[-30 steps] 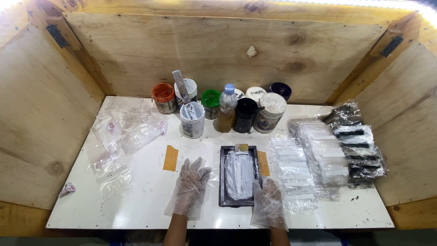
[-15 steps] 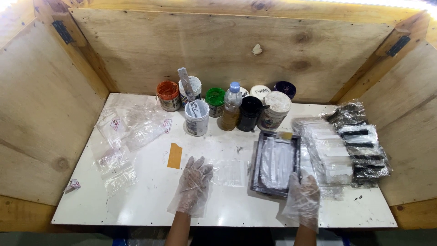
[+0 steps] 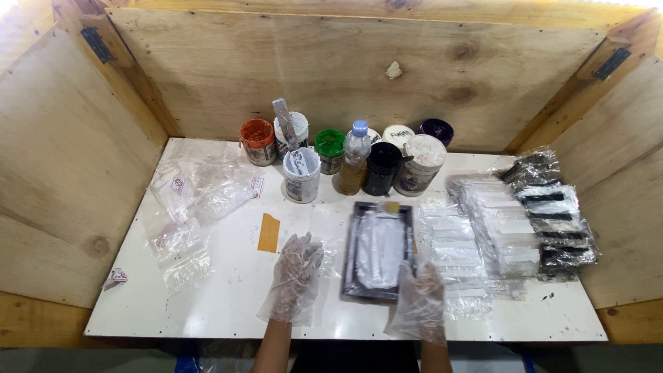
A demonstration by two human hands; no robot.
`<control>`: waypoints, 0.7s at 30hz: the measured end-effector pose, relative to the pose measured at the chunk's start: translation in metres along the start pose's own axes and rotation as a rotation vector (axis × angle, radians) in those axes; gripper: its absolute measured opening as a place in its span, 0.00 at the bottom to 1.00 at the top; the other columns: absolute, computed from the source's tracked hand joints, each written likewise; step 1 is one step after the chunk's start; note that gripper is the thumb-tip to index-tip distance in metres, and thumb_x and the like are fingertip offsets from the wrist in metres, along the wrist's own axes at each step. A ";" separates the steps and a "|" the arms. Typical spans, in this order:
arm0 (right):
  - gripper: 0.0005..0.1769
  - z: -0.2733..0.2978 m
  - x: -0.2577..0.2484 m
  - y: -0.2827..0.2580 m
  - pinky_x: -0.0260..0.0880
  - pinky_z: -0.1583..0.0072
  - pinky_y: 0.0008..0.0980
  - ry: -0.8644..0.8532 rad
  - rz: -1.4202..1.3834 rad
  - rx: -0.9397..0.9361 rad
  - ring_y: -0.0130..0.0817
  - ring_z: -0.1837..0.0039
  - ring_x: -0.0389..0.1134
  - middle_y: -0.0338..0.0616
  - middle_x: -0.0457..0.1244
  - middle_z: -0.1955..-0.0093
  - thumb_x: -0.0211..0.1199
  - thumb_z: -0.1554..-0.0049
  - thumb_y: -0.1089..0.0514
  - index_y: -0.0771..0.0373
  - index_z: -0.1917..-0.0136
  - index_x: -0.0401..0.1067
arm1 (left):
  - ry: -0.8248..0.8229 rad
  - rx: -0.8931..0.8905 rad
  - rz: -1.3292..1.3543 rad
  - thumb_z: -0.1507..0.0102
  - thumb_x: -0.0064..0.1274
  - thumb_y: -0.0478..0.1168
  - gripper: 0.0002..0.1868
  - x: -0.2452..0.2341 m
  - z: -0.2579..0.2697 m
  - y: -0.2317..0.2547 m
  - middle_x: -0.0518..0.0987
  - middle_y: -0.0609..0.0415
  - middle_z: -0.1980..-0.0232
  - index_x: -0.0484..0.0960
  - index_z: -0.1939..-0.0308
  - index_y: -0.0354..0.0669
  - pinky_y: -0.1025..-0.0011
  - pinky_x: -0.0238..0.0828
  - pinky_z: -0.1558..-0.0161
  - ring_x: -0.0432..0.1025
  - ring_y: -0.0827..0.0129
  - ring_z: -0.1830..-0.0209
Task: The person repeatedly places a clear plastic sheet onto a screen printing frame, uses a yellow squeegee to spread white ink across the screen, and then removes the sheet. This cycle is repeated multiple times throughout the clip.
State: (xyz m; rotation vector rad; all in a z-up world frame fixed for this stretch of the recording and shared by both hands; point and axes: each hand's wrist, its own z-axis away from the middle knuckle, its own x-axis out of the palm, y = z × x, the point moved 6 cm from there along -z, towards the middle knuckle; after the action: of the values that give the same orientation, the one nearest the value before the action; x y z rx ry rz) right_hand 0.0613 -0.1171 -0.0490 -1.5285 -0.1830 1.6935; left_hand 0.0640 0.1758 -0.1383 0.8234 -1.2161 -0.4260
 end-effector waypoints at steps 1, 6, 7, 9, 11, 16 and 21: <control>0.16 0.002 0.011 -0.003 0.71 0.69 0.30 -0.065 -0.023 0.014 0.33 0.66 0.70 0.45 0.69 0.62 0.49 0.31 0.49 0.60 0.47 0.73 | 0.176 -0.209 0.188 0.39 0.52 0.25 0.31 -0.015 -0.011 -0.018 0.75 0.41 0.40 0.68 0.31 0.40 0.59 0.76 0.44 0.74 0.52 0.49; 0.16 -0.002 0.064 0.021 0.74 0.63 0.34 -0.041 -0.100 0.017 0.36 0.61 0.71 0.44 0.66 0.60 0.57 0.36 0.45 0.59 0.49 0.71 | 0.351 -0.295 0.300 0.42 0.54 0.27 0.35 0.006 0.007 0.004 0.75 0.40 0.36 0.69 0.29 0.42 0.61 0.77 0.46 0.74 0.52 0.49; 0.19 0.000 0.067 0.012 0.76 0.56 0.35 0.170 0.269 -0.405 0.41 0.52 0.71 0.48 0.65 0.48 0.66 0.46 0.52 0.57 0.42 0.71 | 0.334 -0.340 0.316 0.43 0.55 0.26 0.34 0.000 0.001 -0.003 0.77 0.39 0.42 0.71 0.31 0.40 0.57 0.78 0.48 0.75 0.51 0.52; 0.34 0.013 0.084 0.001 0.78 0.48 0.37 0.389 0.639 -0.821 0.46 0.42 0.71 0.51 0.65 0.36 0.76 0.56 0.60 0.55 0.36 0.71 | 0.316 -0.385 0.332 0.43 0.57 0.25 0.33 -0.011 -0.007 -0.021 0.78 0.38 0.48 0.72 0.33 0.39 0.54 0.79 0.50 0.75 0.51 0.55; 0.20 -0.005 0.080 0.018 0.71 0.43 0.48 0.213 0.059 -0.343 0.53 0.47 0.71 0.49 0.69 0.48 0.58 0.40 0.45 0.54 0.40 0.75 | 0.250 -0.260 0.373 0.42 0.49 0.26 0.41 -0.021 -0.012 -0.034 0.69 0.32 0.31 0.59 0.24 0.42 0.44 0.74 0.43 0.70 0.35 0.44; 0.30 0.008 0.095 0.020 0.76 0.51 0.42 0.400 0.581 -0.794 0.51 0.49 0.70 0.53 0.63 0.43 0.70 0.50 0.58 0.57 0.34 0.68 | 0.252 -0.282 0.329 0.42 0.48 0.23 0.41 -0.004 0.000 -0.015 0.69 0.32 0.32 0.57 0.24 0.39 0.43 0.73 0.42 0.71 0.36 0.43; 0.32 0.017 0.096 0.022 0.76 0.47 0.44 0.459 0.545 -0.809 0.52 0.44 0.70 0.52 0.63 0.37 0.71 0.51 0.57 0.54 0.33 0.69 | -0.442 0.814 -1.229 0.34 0.55 0.36 0.15 0.020 0.011 0.009 0.84 0.63 0.47 0.77 0.43 0.49 0.62 0.40 0.19 0.72 0.78 0.34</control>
State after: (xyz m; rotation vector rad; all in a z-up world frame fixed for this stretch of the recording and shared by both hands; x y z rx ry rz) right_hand 0.0440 -0.0627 -0.1308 -2.7289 -0.2378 1.6886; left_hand 0.0588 0.1645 -0.1173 2.2827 -1.1502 -1.1725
